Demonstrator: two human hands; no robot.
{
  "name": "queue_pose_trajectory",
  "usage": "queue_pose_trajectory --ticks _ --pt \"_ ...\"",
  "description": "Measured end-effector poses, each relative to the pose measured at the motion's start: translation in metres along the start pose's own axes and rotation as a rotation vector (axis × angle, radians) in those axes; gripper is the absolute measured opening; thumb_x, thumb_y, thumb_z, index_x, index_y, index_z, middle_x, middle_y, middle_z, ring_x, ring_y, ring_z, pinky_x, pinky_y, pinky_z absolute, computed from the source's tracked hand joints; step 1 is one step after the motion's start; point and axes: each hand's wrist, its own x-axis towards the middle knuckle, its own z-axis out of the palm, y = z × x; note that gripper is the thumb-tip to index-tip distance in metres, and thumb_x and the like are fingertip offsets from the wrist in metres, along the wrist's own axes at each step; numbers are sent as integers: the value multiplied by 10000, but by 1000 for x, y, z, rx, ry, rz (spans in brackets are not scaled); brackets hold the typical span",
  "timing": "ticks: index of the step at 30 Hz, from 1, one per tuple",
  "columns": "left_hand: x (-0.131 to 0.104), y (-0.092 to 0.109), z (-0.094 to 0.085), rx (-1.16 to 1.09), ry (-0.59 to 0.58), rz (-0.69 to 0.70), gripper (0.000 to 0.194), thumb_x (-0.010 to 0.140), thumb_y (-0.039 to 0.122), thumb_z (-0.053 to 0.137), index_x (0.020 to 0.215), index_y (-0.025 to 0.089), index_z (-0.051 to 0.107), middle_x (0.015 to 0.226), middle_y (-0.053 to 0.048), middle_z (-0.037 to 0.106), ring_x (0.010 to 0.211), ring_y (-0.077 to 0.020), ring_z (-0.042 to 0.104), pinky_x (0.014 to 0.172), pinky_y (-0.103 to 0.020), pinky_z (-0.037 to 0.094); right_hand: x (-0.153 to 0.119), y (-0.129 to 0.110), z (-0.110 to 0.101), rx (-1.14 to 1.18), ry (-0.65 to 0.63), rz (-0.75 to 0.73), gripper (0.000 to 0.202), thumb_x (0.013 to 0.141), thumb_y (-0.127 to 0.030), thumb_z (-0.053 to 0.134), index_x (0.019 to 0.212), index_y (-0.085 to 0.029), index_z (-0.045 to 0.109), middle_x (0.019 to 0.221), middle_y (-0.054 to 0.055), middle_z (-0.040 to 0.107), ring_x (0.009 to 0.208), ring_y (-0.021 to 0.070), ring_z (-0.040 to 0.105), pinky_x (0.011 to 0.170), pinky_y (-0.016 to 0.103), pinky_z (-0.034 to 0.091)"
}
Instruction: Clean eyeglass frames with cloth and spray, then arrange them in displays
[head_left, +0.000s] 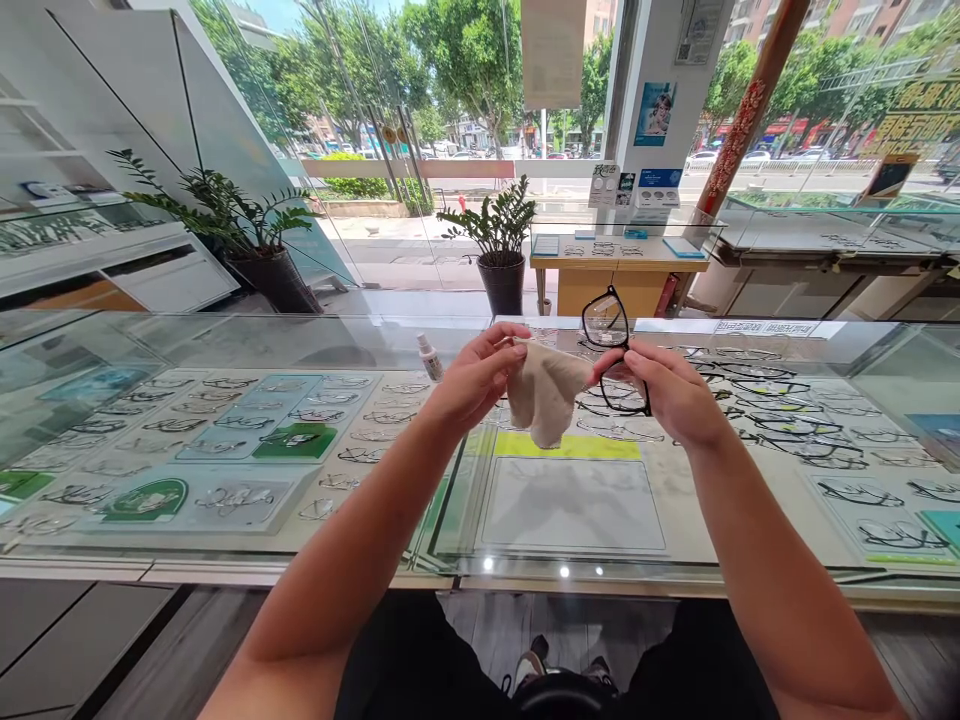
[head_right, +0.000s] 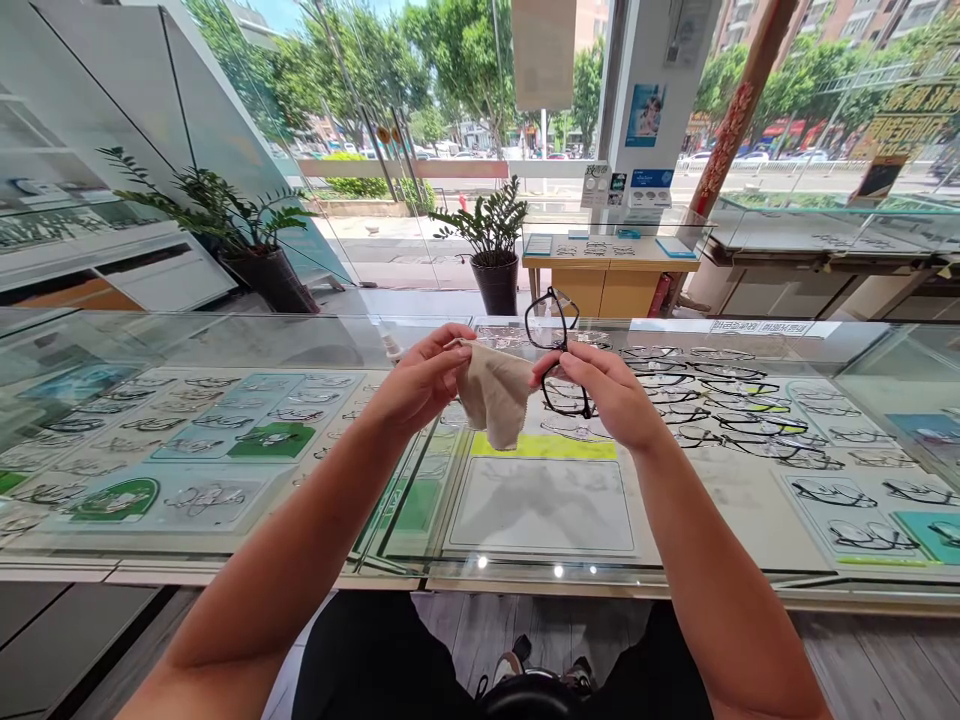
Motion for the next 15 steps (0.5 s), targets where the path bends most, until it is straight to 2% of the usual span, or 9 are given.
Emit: queue_pose_trajectory --ticks 7,11,15 --pt "1 1 3 -72 52 24 290 779 232 896 1004 203 715 790 39 653 612 -75 547 581 -179 453 0 3 2 26 -50 4 366 1084 -518 629 1005 -227 838 1037 89 807 1078 286 743 1102 484 538" --pt "2 -1 5 -87 122 -3 230 725 175 816 936 169 724 806 14 665 640 -84 570 587 -183 465 1 8 9 30 -81 17 366 1097 -507 614 1041 -221 835 1068 94 806 1095 284 737 1116 495 530" --pt "3 -2 6 -80 133 -47 262 711 244 797 947 168 714 727 10 638 614 -122 582 561 -224 478 1 13 18 49 -123 2 386 1089 -526 617 1078 -203 828 1089 102 797 1107 285 726 1117 501 537"
